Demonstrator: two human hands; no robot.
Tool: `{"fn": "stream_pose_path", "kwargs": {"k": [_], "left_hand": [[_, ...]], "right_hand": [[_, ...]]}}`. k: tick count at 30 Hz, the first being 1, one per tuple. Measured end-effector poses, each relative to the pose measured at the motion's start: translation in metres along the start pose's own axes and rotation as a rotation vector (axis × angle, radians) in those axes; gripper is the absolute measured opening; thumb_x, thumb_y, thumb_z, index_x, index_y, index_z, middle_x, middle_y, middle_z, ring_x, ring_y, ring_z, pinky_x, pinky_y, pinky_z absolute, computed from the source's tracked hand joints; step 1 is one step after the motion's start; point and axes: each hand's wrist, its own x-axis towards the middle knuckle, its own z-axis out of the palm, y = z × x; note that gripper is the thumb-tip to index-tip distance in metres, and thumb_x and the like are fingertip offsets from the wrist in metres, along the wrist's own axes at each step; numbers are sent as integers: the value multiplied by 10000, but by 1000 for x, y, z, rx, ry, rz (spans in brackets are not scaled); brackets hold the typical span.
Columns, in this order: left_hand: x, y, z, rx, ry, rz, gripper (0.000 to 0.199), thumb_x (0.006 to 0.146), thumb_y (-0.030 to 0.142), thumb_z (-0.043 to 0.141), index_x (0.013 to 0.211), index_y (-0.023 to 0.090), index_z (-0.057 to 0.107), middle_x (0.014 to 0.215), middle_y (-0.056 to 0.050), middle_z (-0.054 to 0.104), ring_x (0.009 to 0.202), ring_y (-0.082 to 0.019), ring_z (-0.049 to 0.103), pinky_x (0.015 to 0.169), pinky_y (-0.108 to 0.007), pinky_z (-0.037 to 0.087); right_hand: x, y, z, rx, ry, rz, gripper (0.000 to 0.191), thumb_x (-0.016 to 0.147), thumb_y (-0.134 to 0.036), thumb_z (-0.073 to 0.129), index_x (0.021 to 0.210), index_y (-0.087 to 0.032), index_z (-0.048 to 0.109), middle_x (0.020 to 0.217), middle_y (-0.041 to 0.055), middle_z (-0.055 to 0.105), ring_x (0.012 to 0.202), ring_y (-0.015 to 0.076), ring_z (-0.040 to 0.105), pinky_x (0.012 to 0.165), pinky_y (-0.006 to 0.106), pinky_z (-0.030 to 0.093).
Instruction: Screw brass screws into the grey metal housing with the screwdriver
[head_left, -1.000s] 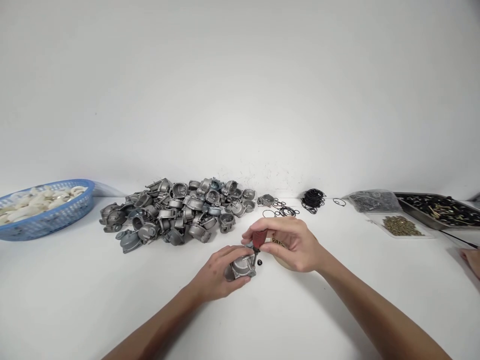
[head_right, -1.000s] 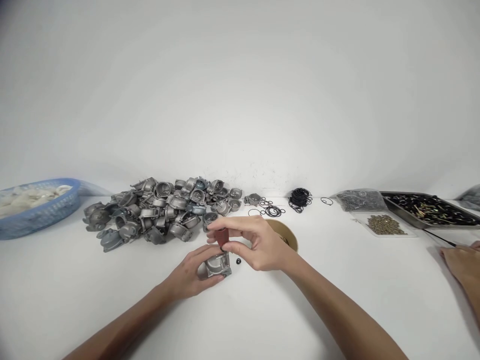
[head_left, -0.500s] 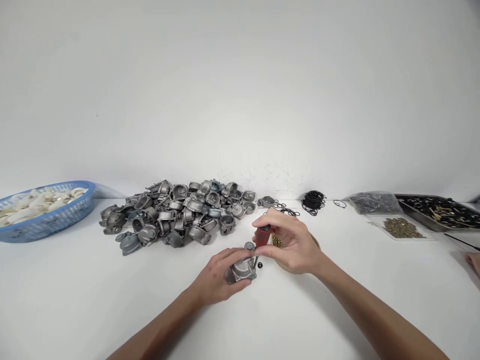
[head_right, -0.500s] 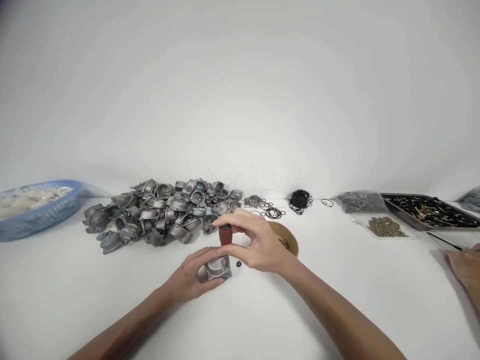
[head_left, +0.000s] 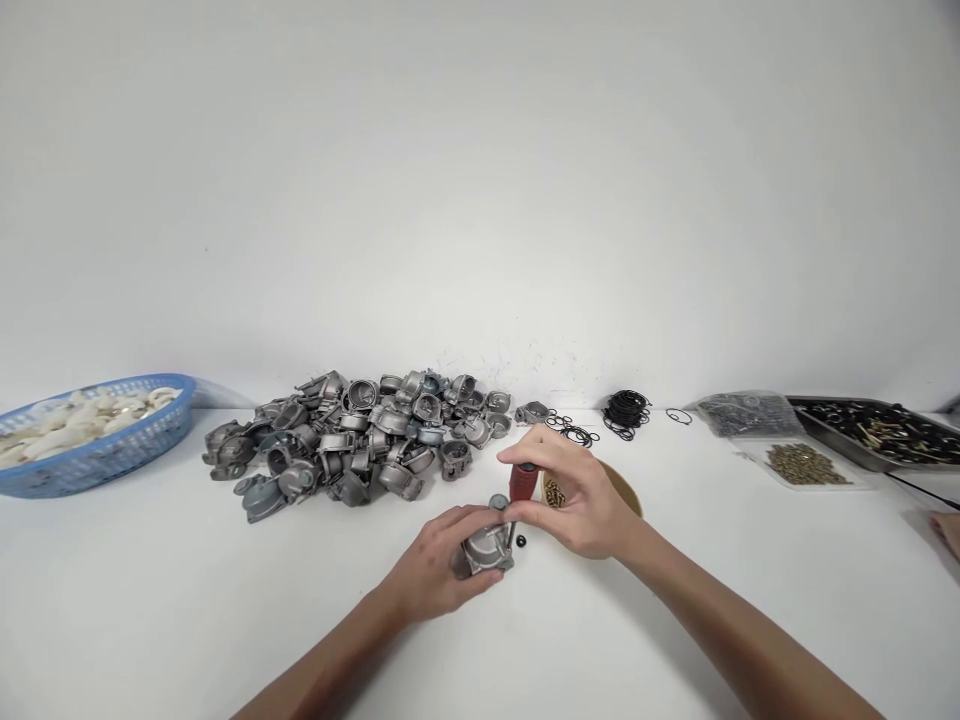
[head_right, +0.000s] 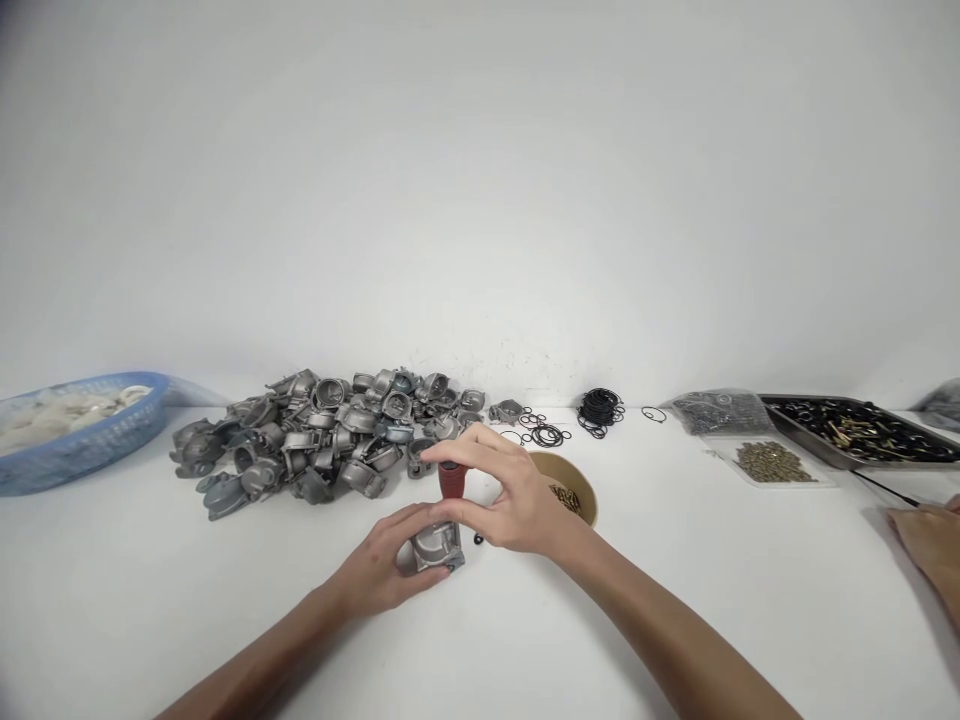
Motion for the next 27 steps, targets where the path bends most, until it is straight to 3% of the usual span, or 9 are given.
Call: {"fn": "stream_pose_path", "kwargs": {"k": [4,9,11,15,17,22,27], "left_hand": [[1,0,-1,-3,-9,-4,514,872,377,691,1352,283,533,1277,-67,662,1129,-249,642,985,-369,532],[0,-2,1,10,7,21,543,884,390,679,1388,280,510,1337,-83,636,1184,-263,625,1015,-386,520],[0,-2,1,9,5,21,541,887,392,679,1388,282,507,1335,-79,638,1193,-262,622,1025,-390,515],[0,-3,1,15,17,19,516,879,401,691,1355,278,533,1272,-64,674,1142,-250,652,992,-369,535],[0,-5,2,27,37,36,520,870,413,697,1347,272,544,1270,-68,679,1145,-257,654,985,-369,541],[-1,-7,5,55,73,64,517,877,416,687,1353,269,546,1295,-81,669,1163,-268,650,983,-368,543],[1,0,-3,108,75,38,589,846,517,701,1360,283,534,1400,-109,576,1077,-260,682,902,-357,569]], "right_hand": [[-1,-4,-3,157,-115,25,364,963,-224,561,1326,-240,578,1108,111,665,917,209,656,817,445,603],[-1,0,1,42,26,-3,414,871,-163,724,1251,-310,649,856,22,641,792,179,642,748,400,612],[0,2,1,8,50,-6,403,869,-172,725,1241,-313,657,875,25,631,799,181,630,761,415,605],[-1,-3,-2,80,-96,1,417,929,-147,589,1329,-264,588,1048,80,683,873,196,654,793,436,608],[-2,-6,-2,70,-123,18,423,932,-121,565,1334,-250,584,1046,80,700,865,193,670,787,424,617],[-1,-7,3,-17,-58,-28,413,901,-98,622,1286,-249,629,954,55,722,816,186,681,734,385,629],[2,-6,-6,25,40,20,462,895,-92,646,1315,-281,619,1055,65,702,896,204,699,791,416,645]]}}
